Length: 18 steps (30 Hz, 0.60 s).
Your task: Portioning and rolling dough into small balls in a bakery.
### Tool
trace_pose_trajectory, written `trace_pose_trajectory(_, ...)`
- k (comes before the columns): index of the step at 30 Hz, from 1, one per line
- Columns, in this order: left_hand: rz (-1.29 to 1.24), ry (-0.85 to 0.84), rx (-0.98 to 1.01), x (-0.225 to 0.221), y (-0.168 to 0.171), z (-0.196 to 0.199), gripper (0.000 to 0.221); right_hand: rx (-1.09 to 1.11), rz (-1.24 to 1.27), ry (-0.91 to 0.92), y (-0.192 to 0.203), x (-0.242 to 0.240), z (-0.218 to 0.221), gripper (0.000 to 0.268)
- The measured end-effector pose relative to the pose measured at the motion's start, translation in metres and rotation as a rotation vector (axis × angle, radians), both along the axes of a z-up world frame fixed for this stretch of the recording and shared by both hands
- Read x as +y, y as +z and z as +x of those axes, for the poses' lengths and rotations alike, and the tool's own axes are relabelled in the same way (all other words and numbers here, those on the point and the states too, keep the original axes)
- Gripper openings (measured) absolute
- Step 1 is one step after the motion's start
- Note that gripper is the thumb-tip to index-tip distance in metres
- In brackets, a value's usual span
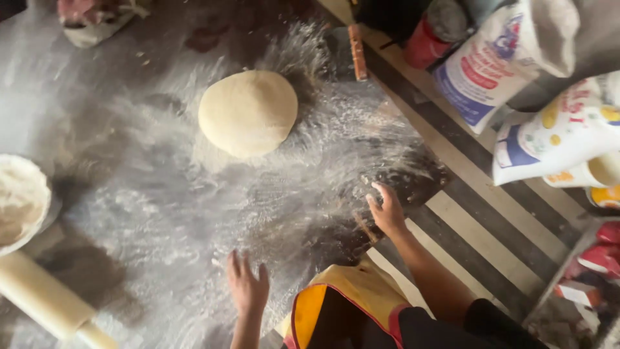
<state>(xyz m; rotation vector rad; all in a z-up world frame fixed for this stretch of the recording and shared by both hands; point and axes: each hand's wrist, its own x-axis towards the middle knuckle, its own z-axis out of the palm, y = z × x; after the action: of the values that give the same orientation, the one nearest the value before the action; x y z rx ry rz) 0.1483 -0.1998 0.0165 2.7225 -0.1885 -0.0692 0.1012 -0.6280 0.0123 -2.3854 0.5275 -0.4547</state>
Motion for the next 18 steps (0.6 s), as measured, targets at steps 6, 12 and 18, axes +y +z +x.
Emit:
trace_pose_trajectory(6, -0.082, -0.331, 0.221, -0.111, 0.031, 0.058, 0.057, -0.058, 0.242, -0.124, 0.002, -0.023, 0.027, 0.042)
trace_pose_trajectory(12, -0.204, -0.232, 0.019, -0.170, -0.001, 0.082, 0.048, -0.217, 0.472, -0.090, -0.061, -0.131, 0.140, 0.046)
trace_pose_trajectory(18, -0.075, -0.087, -0.224, -0.186, -0.004, 0.083, 0.034, 0.108, 0.240, -0.161, -0.052, -0.210, 0.303, 0.076)
